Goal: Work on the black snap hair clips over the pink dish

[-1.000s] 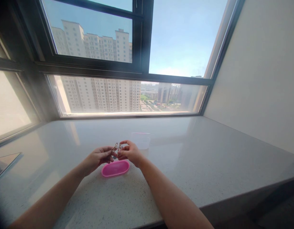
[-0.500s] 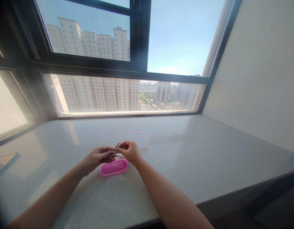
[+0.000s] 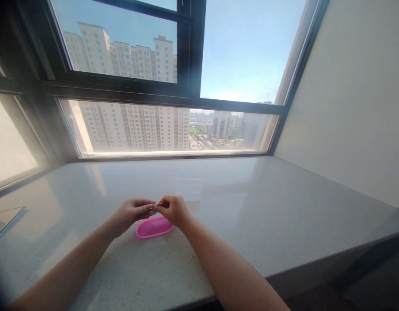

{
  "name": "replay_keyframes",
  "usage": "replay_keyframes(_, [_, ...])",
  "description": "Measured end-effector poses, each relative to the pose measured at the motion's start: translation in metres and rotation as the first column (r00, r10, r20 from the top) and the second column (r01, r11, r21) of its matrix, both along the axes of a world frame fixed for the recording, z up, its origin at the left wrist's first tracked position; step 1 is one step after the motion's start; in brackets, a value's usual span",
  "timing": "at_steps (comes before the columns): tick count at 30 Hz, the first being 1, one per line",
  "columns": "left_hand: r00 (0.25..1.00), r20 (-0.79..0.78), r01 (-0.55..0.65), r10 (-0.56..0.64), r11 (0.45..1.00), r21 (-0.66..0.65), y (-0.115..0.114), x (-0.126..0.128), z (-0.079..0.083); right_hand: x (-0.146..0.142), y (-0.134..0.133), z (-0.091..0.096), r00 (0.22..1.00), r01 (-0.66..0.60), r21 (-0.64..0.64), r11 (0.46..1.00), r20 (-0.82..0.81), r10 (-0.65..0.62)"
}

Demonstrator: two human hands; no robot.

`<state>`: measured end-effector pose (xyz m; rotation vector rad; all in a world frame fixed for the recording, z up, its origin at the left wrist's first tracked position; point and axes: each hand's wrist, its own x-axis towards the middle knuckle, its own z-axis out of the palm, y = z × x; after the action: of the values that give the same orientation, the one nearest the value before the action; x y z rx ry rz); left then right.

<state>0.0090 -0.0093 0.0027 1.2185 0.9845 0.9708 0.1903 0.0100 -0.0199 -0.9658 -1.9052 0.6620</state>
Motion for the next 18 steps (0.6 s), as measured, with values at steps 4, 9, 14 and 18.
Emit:
replay_keyframes(4, [0.998, 0.008, -0.060, 0.060, 0.998, -0.015, 0.004, -0.002, -0.002, 0.004, 0.000, 0.003, 0.994, -0.066, 0.030, 0.997, 0.088, 0.063])
replay_keyframes(9, [0.990, -0.013, -0.139, 0.139, 0.989, -0.054, 0.006, -0.004, 0.000, 0.011, 0.001, 0.007, 0.965, -0.141, 0.043, 0.989, 0.228, 0.128])
replay_keyframes(14, [0.990, -0.076, -0.121, 0.119, 0.992, -0.026, 0.004, -0.004, 0.002, 0.012, -0.002, 0.010, 0.906, -0.121, 0.219, 0.968, 0.424, 0.017])
replay_keyframes(18, [0.989, -0.091, -0.114, 0.113, 0.993, -0.001, 0.004, -0.004, 0.001, 0.012, -0.006, 0.015, 0.861, -0.092, 0.230, 0.969, 0.508, -0.039])
